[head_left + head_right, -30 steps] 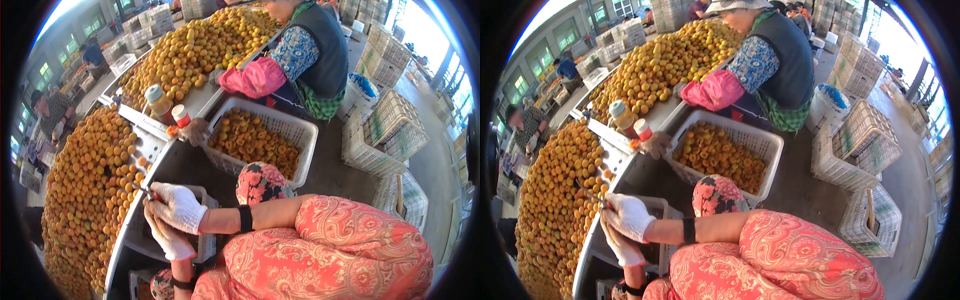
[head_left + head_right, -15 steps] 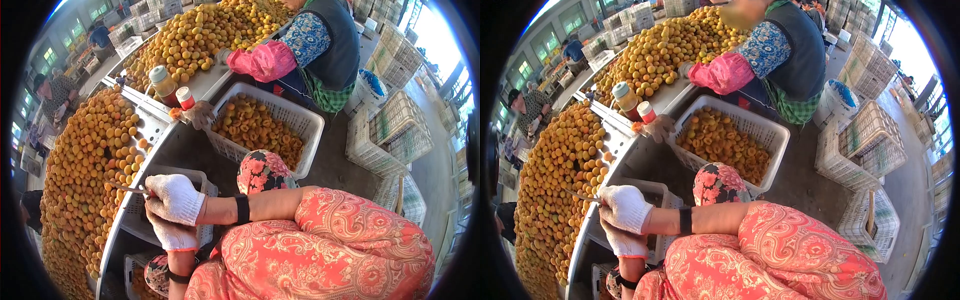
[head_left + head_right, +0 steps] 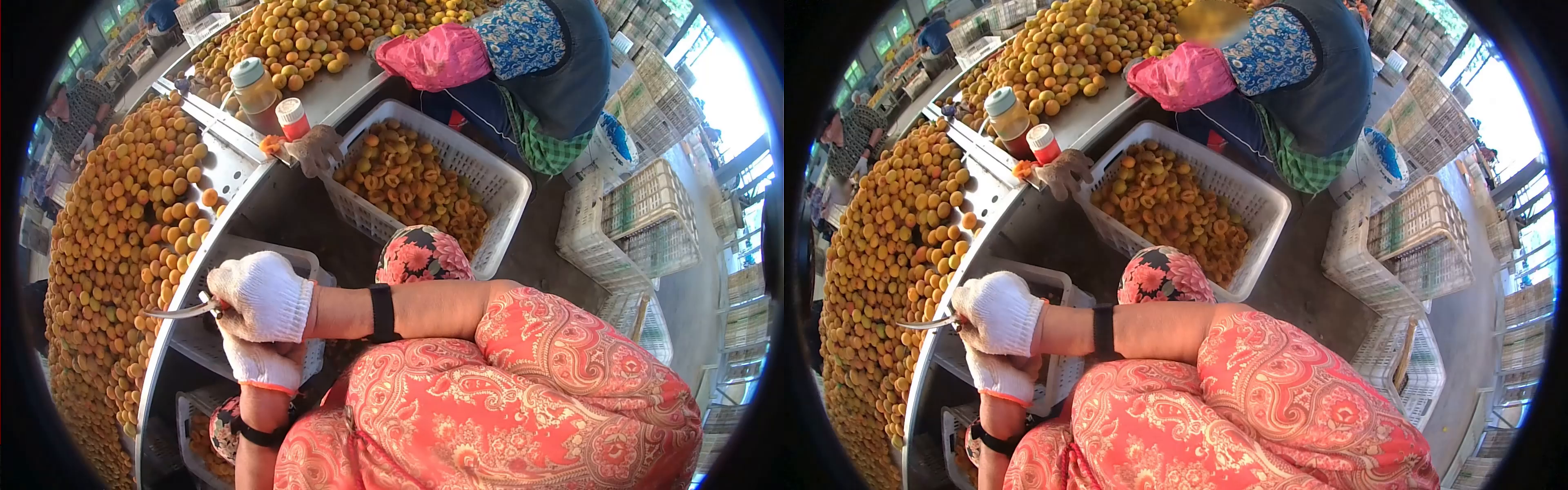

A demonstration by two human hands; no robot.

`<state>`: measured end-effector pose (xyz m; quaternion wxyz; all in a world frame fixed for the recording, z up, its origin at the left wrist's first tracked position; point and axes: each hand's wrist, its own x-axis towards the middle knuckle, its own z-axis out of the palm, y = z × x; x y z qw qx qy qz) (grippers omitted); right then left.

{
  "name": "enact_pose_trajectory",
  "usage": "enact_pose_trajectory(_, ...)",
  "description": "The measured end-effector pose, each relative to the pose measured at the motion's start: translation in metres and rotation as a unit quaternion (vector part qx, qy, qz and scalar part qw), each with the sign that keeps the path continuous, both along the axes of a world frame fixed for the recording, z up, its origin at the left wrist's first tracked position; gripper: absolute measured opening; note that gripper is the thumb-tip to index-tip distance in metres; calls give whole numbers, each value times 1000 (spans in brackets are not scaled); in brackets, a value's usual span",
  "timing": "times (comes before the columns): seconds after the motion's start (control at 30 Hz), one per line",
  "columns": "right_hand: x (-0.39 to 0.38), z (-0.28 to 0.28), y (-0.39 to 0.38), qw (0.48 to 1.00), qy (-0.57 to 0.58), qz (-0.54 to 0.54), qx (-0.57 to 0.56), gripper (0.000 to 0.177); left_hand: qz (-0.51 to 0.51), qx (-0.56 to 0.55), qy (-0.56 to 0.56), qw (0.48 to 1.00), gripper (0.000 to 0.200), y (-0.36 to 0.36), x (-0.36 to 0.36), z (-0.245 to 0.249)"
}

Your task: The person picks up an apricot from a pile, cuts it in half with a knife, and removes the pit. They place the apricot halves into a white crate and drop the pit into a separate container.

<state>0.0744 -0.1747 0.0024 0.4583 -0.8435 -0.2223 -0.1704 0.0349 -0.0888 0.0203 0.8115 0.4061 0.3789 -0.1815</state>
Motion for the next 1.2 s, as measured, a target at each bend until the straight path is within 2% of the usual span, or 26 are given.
enact_pose_trajectory(0.13,8,-7,-2,1000,-1,9,-10,19,-11,-44,5,999,53,13,10,-18)
enact_pose_trajectory(0.23,11,-16,-4,999,-24,29,-6,18,-22,-39,33,998,52,19,13,-30)
enact_pose_trajectory(0.33,15,-20,-4,999,-27,35,9,20,-51,-8,-3,999,61,26,17,-41)
enact_pose_trajectory(0.4,15,-16,-11,1000,-12,0,11,22,-94,-123,-63,986,54,26,24,-43)
enact_pose_trajectory(0.43,14,-14,-11,1000,-3,-28,13,24,-90,-120,-64,987,54,22,25,-38)
enact_pose_trajectory(0.5,14,-14,-12,995,-32,-52,80,21,-120,-85,-188,971,47,16,21,-25)
enact_pose_trajectory(0.57,13,-11,-11,994,-10,-50,94,17,-173,-131,-178,960,44,34,18,-26)
enact_pose_trajectory(0.6,11,-7,-12,992,-27,-41,118,14,-136,-101,-165,972,43,35,15,-29)
enact_pose_trajectory(0.63,9,-4,-13,989,-45,-33,140,11,-125,-107,-224,961,42,39,10,-28)
enact_pose_trajectory(0.7,13,-12,-14,967,52,38,245,11,-111,-112,-265,951,42,53,12,-21)
enact_pose_trajectory(0.73,-5,6,-24,990,23,46,134,13,-91,-91,-280,951,44,55,9,-16)
enact_pose_trajectory(0.87,-40,10,-26,989,90,107,42,13,-49,-83,-282,955,44,58,-1,3)
enact_pose_trajectory(0.9,-42,9,-26,989,87,110,39,13,-46,-84,-284,954,44,60,-3,3)
enact_pose_trajectory(0.97,-46,5,-27,989,99,106,40,15,-82,-56,-357,929,40,64,-8,1)
enact_pose_trajectory(1.03,-48,8,-27,992,76,102,22,18,-84,-33,-375,923,37,64,-13,3)
enact_pose_trajectory(1.1,-53,15,-28,988,112,103,-29,18,-89,16,-407,909,35,61,-16,6)
enact_pose_trajectory(1.2,-55,17,-26,988,109,95,-47,19,-78,57,-413,906,34,60,-16,10)
